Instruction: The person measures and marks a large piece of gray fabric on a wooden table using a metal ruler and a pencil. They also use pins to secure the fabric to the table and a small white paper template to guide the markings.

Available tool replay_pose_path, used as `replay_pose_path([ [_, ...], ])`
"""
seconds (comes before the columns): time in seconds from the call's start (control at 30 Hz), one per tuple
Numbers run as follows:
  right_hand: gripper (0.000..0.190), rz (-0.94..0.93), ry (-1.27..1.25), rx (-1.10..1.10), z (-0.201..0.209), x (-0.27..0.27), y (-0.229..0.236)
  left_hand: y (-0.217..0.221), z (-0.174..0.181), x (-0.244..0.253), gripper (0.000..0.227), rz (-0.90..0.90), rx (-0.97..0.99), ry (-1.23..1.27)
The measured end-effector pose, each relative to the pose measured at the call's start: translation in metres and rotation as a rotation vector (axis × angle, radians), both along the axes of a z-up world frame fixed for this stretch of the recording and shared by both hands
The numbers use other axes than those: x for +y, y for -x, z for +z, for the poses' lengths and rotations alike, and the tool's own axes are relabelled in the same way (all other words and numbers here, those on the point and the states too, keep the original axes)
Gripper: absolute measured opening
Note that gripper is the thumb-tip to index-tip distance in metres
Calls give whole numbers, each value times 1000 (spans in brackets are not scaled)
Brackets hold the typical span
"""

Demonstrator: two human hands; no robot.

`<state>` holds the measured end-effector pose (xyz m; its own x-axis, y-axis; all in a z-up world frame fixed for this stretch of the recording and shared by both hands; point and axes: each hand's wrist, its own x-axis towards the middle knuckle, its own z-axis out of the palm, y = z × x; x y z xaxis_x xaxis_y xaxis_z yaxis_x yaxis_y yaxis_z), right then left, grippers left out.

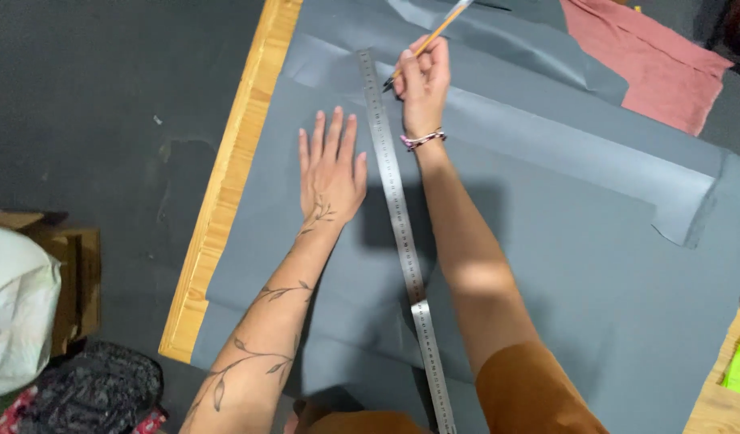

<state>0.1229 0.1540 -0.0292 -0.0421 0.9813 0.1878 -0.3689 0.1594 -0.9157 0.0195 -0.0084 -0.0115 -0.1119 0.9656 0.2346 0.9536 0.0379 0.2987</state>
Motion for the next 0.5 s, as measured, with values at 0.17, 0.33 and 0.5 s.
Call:
replay_pose_path([
  [0.17,12,-9,60,163,-28,12,0,2,1,1,55,-33,-13,8],
  [0.33,9,-80,48,-75,6,-40,-50,0,3,5,57,-72,18,35],
  [0.5,37,-50,174,-863,43,-157,-144,5,-12,4,55,-71,62,8],
])
